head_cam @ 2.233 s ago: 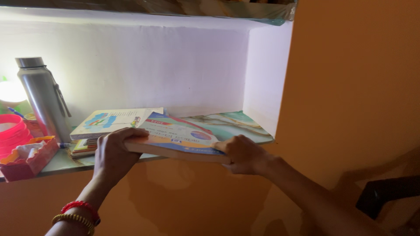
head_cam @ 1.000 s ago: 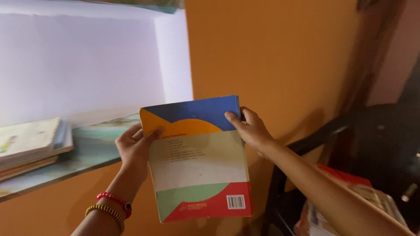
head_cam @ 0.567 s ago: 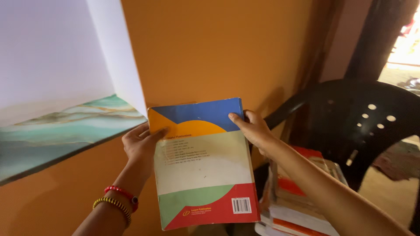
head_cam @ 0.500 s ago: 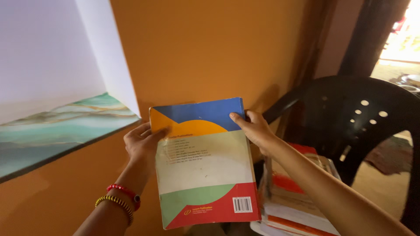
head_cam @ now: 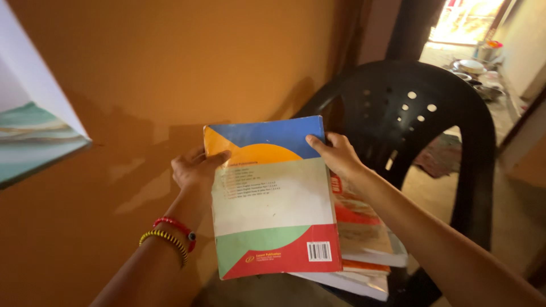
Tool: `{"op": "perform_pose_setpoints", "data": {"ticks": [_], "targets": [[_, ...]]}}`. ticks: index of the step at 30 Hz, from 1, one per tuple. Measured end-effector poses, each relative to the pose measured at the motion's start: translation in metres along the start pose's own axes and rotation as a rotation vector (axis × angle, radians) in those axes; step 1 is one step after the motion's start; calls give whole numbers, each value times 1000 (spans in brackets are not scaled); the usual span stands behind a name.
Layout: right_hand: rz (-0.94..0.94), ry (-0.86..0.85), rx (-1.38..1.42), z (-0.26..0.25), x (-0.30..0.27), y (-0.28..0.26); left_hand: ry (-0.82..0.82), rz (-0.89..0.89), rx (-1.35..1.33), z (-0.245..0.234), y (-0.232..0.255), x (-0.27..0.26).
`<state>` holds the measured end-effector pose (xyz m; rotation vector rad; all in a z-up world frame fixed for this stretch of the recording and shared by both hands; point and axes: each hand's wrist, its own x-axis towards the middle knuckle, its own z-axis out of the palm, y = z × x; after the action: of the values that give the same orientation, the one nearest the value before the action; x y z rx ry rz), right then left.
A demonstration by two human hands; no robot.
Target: The person repeatedly picks books and notebooks from a wall shelf and places them one by one onto a black plastic chair. The items include textbooks, a periodic table book, and various notebooks. The person handles each item individually and stacks them on the chair.
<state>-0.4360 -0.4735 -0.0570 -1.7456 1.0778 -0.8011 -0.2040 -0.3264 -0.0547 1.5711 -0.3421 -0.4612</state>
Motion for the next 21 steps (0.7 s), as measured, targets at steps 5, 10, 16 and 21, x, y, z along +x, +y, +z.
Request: {"op": "perform_pose_setpoints", "data": {"ticks": [5, 10, 16, 21], "targets": [[193, 78, 31, -28, -2, 30, 18, -48, 3, 52, -18, -18], [267, 128, 122, -46, 2, 58, -136, -10, 167, 80, -26, -13], [283, 146, 217, -51, 11, 72, -375, 2, 169, 91, -53, -1], [326, 205, 184, -56, 21, 81, -594, 1, 26, 96, -92, 6]]}}
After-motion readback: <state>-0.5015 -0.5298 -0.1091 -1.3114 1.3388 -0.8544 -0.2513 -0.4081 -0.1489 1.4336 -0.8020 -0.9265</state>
